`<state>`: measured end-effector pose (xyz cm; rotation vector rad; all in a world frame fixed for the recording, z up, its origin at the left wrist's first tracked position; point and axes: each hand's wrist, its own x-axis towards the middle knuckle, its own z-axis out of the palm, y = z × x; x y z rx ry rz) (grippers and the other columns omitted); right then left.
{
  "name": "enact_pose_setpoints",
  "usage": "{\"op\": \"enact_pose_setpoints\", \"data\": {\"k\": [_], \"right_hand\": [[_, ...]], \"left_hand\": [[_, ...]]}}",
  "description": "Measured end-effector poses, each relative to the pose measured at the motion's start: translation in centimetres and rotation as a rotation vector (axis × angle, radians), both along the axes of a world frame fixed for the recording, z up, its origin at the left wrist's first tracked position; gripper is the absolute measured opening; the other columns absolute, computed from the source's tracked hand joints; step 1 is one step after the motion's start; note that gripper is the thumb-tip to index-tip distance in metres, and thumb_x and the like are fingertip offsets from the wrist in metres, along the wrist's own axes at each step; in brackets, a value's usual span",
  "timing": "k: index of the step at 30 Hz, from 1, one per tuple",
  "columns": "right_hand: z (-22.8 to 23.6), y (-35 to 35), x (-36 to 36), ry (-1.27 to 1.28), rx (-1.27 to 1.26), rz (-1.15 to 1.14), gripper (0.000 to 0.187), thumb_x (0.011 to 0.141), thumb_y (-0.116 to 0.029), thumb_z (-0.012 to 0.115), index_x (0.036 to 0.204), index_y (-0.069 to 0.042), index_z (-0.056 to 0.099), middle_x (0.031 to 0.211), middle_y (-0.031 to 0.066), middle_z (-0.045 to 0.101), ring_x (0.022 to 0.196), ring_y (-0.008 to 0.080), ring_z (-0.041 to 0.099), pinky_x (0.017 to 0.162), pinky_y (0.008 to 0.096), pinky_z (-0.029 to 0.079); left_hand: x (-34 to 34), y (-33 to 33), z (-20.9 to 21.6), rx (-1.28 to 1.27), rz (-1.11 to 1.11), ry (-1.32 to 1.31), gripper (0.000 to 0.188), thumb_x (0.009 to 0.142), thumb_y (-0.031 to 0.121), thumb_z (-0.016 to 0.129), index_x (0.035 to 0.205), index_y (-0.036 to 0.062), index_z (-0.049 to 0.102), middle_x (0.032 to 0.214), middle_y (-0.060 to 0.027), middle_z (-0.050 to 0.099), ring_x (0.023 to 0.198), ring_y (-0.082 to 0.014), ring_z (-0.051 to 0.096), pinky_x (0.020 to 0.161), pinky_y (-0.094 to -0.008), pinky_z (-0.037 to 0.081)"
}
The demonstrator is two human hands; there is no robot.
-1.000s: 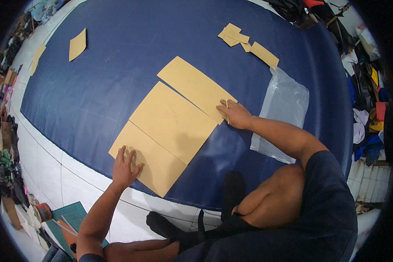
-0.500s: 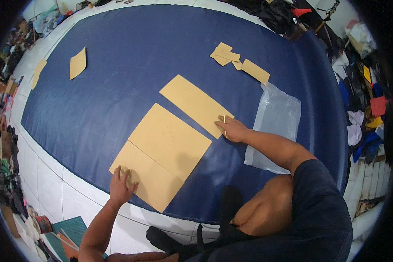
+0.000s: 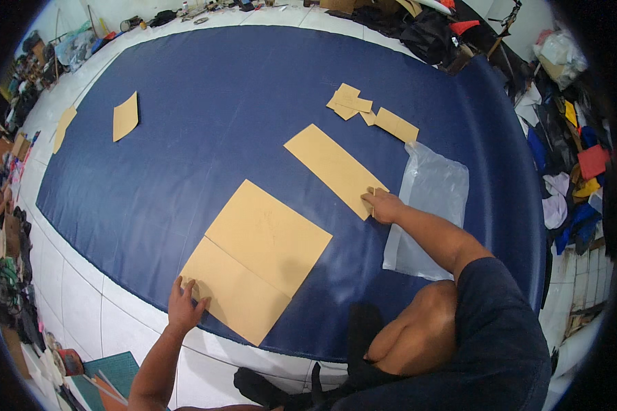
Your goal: The person uses a pencil to mark outlines around pieces of cardstock patterns onto a large blue fabric sheet laid out on the floor.
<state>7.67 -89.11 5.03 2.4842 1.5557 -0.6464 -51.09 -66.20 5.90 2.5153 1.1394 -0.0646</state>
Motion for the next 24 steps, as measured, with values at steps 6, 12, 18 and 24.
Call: {"op": "enact_pose_setpoints", "data": {"k": [6,12,18,24], "right_hand": [[2.6,-3.7,0.7,-0.055,0.208,-0.380,0.049,0.095,-0.029,0.060,0.137,-0.007,0.050,0.141,0.0209,0.049,0.129,0.0396,0.049,0.107,0.0476,0.042],[-1.8,-14.7,-2.5,-0.191,0.316,-0.354,0.049,0.094,-0.033,0.061,0.133,-0.005,0.051,0.137,0.0238,0.050,0.125,0.0423,0.051,0.105,0.0505,0.042],[-2.0,-19.1,2.5,-0.237,0.000,-0.756,0.044,0.095,-0.031,0.060,0.130,-0.006,0.053,0.132,0.0210,0.056,0.123,0.0408,0.053,0.102,0.0533,0.043],[-1.4,-10.5,0.9,-0.265,0.499,-0.456,0.041,0.091,-0.021,0.065,0.128,-0.006,0.055,0.134,0.0215,0.055,0.124,0.0413,0.052,0.103,0.0482,0.044]], "left_hand": [[-2.5,1.1,0.0,0.046,0.105,0.017,0.064,0.084,0.034,0.075,0.134,0.0017,0.052,0.144,-0.0354,0.039,0.133,-0.0491,0.040,0.110,-0.0509,0.037],[-6.3,3.9,0.1,0.108,0.215,-0.016,0.065,0.085,0.035,0.075,0.135,0.0012,0.052,0.141,-0.0350,0.042,0.130,-0.0492,0.043,0.109,-0.0503,0.039],[-13.0,5.5,-0.4,0.128,0.439,-0.009,0.067,0.085,0.037,0.074,0.136,0.0012,0.051,0.142,-0.0327,0.041,0.131,-0.0478,0.044,0.109,-0.0493,0.039],[-13.3,6.5,0.2,0.091,0.505,0.028,0.069,0.085,0.048,0.073,0.134,0.0035,0.054,0.140,-0.0334,0.042,0.130,-0.0475,0.045,0.107,-0.0499,0.042]]}}
